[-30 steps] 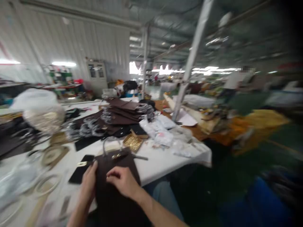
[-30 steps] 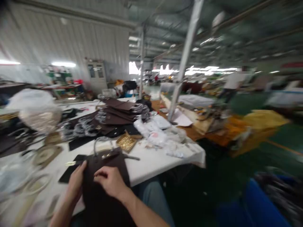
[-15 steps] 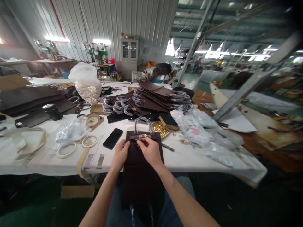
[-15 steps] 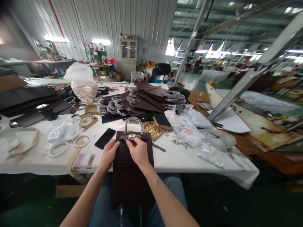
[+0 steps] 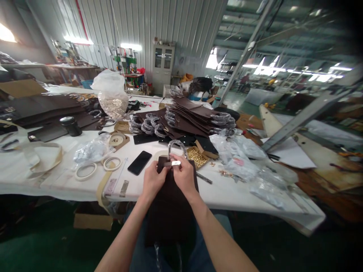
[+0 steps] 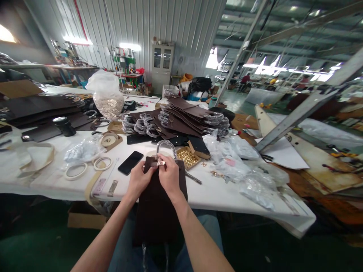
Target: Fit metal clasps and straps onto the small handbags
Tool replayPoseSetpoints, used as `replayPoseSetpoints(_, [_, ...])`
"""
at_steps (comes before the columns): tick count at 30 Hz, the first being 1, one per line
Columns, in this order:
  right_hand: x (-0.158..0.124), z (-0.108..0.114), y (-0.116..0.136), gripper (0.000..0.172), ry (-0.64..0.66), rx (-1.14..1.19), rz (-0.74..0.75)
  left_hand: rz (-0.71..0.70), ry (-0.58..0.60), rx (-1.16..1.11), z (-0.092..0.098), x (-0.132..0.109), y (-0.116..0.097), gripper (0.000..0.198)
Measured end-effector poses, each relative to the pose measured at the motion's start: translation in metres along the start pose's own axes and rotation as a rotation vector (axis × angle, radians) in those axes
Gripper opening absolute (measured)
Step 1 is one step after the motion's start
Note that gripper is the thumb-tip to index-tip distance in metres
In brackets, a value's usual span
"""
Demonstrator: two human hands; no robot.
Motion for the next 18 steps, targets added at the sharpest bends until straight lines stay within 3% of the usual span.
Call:
replayPoseSetpoints(5, [-0.009, 0.0, -0.022, 0.028, -0.026, 0.091, -0.157, -0.047, -0.088, 0.071, -0.003, -0.004, 0.004, 0.032])
replayPoseSetpoints(9, [-0.012, 0.001, -0.006, 0.023, 0.001, -0.034, -0.022, -0.047, -0.174, 0.035, -0.002, -0.005, 0.007, 0.043])
replayPoseSetpoints(18, [-0.011, -0.002, 0.012, 0.021, 0.119, -0.07, 0.048, -0.064, -0.16, 0.019, -0.001, -0.008, 0.01, 0.045])
Point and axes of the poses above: each hand's wrist, its own x-axis towards the middle knuckle, its own z-axis out of the back of the hand, y = z × x, the point moved 7 cm from there along x, towards the middle knuckle, and after that the axes turned 7 degrees about x, right-handed, at the moved point
